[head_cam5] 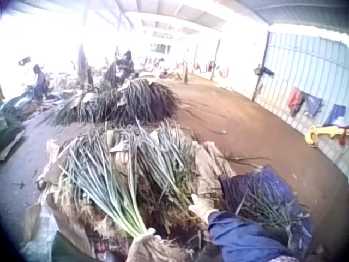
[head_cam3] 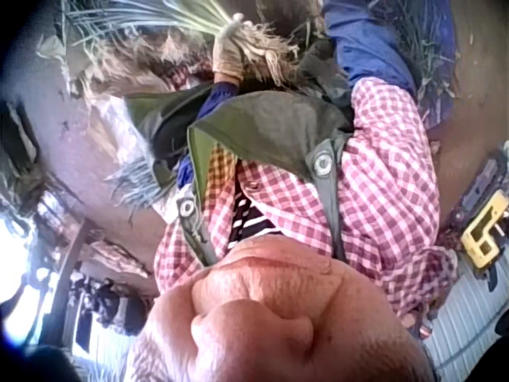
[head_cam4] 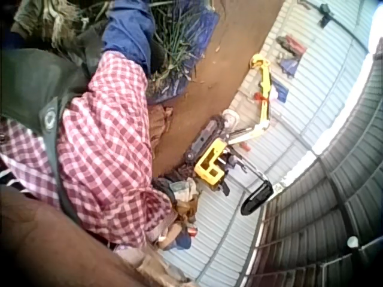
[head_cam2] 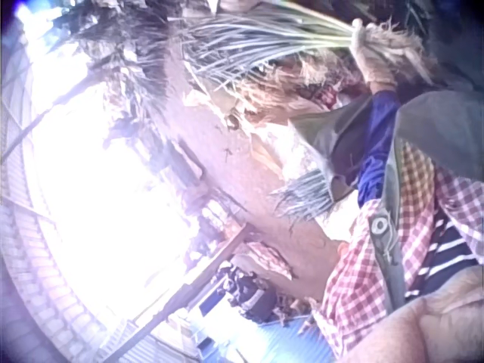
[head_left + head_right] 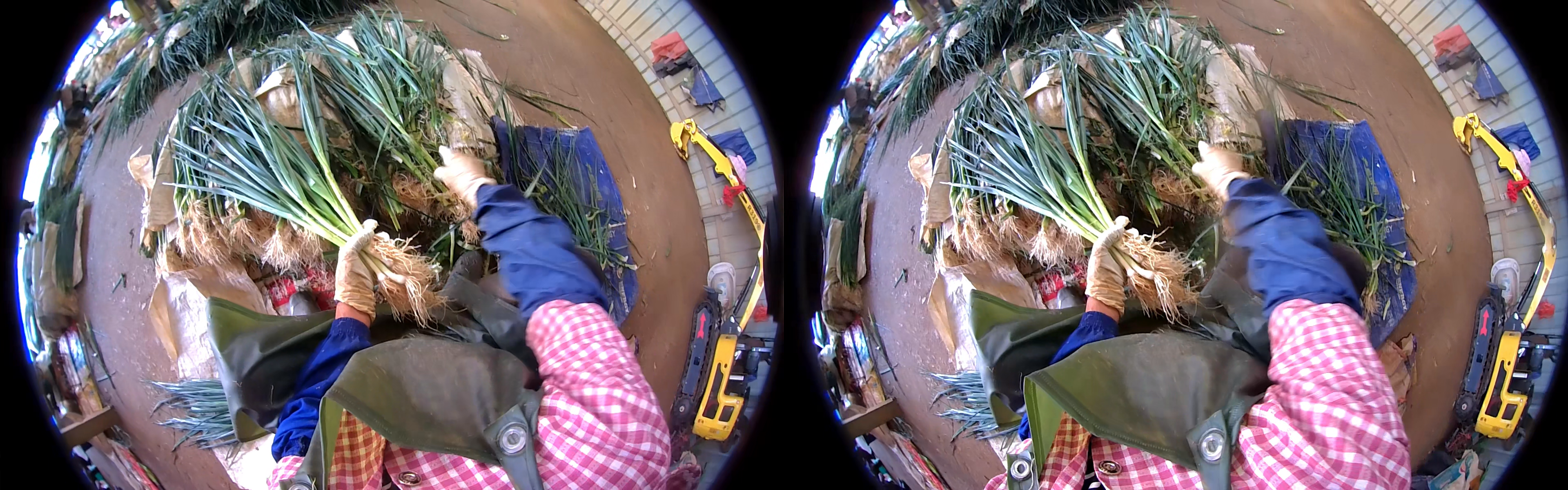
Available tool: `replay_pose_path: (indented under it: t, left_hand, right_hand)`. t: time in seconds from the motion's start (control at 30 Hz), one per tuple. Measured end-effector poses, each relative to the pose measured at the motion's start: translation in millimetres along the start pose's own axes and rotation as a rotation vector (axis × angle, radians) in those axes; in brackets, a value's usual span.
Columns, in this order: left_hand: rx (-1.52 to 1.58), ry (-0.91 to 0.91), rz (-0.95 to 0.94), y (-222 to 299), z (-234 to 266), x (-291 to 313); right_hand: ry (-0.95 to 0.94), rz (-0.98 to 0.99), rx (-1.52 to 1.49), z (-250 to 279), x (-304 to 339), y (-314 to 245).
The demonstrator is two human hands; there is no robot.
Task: The person processes green onions by hand, peeling back outer layers, shaking off debris, and moving them into a pile.
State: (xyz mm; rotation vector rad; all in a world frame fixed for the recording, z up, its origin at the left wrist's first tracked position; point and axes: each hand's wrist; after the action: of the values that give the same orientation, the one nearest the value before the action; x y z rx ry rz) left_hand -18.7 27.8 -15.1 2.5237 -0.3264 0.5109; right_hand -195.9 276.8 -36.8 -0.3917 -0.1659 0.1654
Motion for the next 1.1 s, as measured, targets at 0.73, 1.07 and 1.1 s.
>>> replay_pose_path:
  t: [0.73, 1.07, 1.1]
  left_hand:
    - [0.071, -0.112, -0.055, 4, -1, 11]
    - [-0.002, -0.07, 0.008, -7, -5, 17]
    - [-0.005, -0.068, 0.009, -9, -11, 16]
  right_hand:
    - [-0.654, 0.068, -1.528, 1, 55, -109]
    - [-0.581, -0.013, -1.229, -23, 34, -135]
    - [-0.591, -0.05, -1.1, -24, 24, -131]
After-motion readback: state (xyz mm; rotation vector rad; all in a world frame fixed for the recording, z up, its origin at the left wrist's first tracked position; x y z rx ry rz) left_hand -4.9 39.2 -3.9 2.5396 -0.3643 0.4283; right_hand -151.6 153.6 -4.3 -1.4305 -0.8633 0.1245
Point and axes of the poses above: each hand's wrist, its own x-axis away from the middle knuckle, its own z-axis out of the back of the hand, y = z × x, and after that the axes turned 8 degrees about -y, right-handed
